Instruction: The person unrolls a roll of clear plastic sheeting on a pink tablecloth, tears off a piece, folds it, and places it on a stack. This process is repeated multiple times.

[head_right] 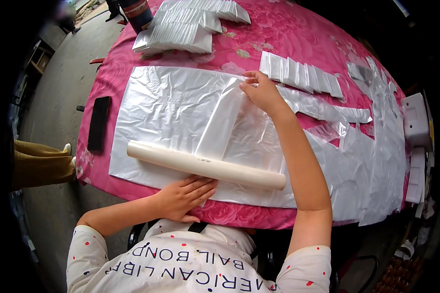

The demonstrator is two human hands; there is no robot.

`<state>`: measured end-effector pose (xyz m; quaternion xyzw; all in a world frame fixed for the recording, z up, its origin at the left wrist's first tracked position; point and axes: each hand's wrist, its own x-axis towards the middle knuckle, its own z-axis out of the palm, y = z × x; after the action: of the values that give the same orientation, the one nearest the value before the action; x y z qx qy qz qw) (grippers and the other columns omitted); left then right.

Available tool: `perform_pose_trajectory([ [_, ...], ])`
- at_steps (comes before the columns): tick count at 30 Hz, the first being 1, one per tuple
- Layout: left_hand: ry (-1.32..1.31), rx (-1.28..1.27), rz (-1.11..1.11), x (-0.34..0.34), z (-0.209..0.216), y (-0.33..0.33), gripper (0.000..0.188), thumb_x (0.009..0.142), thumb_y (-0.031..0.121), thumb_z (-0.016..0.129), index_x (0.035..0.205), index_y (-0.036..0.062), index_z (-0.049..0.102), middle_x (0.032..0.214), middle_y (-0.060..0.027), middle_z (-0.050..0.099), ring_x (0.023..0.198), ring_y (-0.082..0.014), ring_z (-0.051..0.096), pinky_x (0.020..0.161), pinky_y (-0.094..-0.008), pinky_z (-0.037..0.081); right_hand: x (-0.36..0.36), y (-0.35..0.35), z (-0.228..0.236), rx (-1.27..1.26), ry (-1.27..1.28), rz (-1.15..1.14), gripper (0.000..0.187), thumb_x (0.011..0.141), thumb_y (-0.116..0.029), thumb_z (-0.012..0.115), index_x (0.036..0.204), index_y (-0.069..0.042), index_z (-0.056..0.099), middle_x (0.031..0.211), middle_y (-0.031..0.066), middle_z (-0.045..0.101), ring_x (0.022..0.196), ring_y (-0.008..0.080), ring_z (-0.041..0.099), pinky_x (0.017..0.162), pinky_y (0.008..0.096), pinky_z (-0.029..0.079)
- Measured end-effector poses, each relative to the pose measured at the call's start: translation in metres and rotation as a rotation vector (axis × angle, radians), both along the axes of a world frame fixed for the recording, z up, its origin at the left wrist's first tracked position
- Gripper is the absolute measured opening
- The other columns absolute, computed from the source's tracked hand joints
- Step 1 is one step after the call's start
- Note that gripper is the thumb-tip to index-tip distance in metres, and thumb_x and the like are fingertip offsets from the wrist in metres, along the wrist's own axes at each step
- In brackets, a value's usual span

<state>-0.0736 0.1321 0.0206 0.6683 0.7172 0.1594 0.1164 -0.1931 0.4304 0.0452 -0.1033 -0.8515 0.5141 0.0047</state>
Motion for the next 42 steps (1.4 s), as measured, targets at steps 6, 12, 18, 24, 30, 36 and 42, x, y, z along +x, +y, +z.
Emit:
perform_pose_trajectory([
  [6, 0.077, -0.033, 0.094, 0.024, -0.005, 0.002, 0.076, 0.08, 0.052, 0.047, 0.131, -0.0048, 0.038, 0.142, -0.018, 0.03, 0.134, -0.0294, 0.023, 0.111, -0.0458, 0.012, 0.118, -0.066, 0.034, 0.39, 0.256, 0.474, 0.038, 0.08, -0.015, 0.063, 0.116, -0.006, 0.055, 0.111, 0.0127, 0.057, 0.099, 0.028, 0.055, 0.087, 0.0373, 0.043],
  [12, 0.105, -0.098, 0.119, 0.038, -0.003, 0.002, 0.074, 0.085, 0.05, 0.041, 0.136, -0.0024, 0.032, 0.145, -0.0159, 0.026, 0.136, -0.0271, 0.02, 0.111, -0.0422, 0.014, 0.157, -0.079, 0.019, 0.384, 0.162, 0.481, 0.044, 0.075, -0.008, 0.066, 0.118, -0.008, 0.057, 0.108, 0.0102, 0.059, 0.094, 0.0285, 0.054, 0.083, 0.037, 0.044],
  [18, 0.19, -0.102, 0.128, 0.04, -0.001, 0.003, 0.07, 0.086, 0.05, 0.04, 0.135, 0.0, 0.035, 0.144, -0.0148, 0.029, 0.135, -0.0251, 0.023, 0.11, -0.0424, 0.013, 0.068, -0.027, 0.008, 0.543, 0.292, 0.278, 0.042, 0.076, -0.009, 0.064, 0.118, -0.009, 0.057, 0.11, 0.01, 0.058, 0.098, 0.0286, 0.052, 0.087, 0.037, 0.042],
  [24, 0.071, 0.094, 0.067, 0.032, -0.002, -0.008, 0.06, 0.082, 0.038, 0.057, 0.129, 0.0033, 0.044, 0.139, -0.0134, 0.036, 0.127, -0.0262, 0.035, 0.105, -0.0423, 0.027, 0.059, -0.026, 0.012, 0.706, 0.526, 0.229, 0.041, 0.072, -0.003, 0.063, 0.113, -0.006, 0.058, 0.116, 0.0132, 0.054, 0.109, 0.0316, 0.048, 0.095, 0.0383, 0.039],
  [30, -0.006, 0.257, 0.256, 0.027, -0.004, -0.017, 0.035, 0.081, 0.022, 0.059, 0.112, 0.0049, 0.057, 0.117, -0.0066, 0.053, 0.108, -0.0193, 0.05, 0.098, -0.0375, 0.038, 0.147, -0.08, -0.001, 0.404, 0.358, 0.713, 0.052, 0.063, 0.008, 0.055, 0.114, -0.003, 0.056, 0.12, 0.0115, 0.051, 0.112, 0.0308, 0.046, 0.092, 0.0373, 0.042],
  [36, 0.051, 0.371, 0.106, 0.008, 0.005, -0.017, 0.026, 0.078, 0.019, 0.063, 0.101, 0.0061, 0.06, 0.099, -0.0054, 0.062, 0.092, -0.0185, 0.059, 0.093, -0.0378, 0.042, 0.154, -0.087, -0.005, 0.396, 0.386, 0.653, 0.048, 0.064, 0.004, 0.06, 0.111, -0.002, 0.057, 0.116, 0.0108, 0.054, 0.108, 0.0278, 0.05, 0.089, 0.0363, 0.044],
  [42, -0.286, 0.386, 0.12, -0.032, 0.026, -0.013, 0.064, 0.078, 0.05, 0.057, 0.118, 0.0013, 0.049, 0.117, -0.0146, 0.054, 0.107, -0.0288, 0.053, 0.095, -0.0426, 0.039, 0.152, -0.092, -0.02, 0.376, 0.502, 0.485, 0.037, 0.067, 0.004, 0.06, 0.103, -0.002, 0.062, 0.106, 0.0094, 0.059, 0.097, 0.0264, 0.056, 0.081, 0.034, 0.048],
])
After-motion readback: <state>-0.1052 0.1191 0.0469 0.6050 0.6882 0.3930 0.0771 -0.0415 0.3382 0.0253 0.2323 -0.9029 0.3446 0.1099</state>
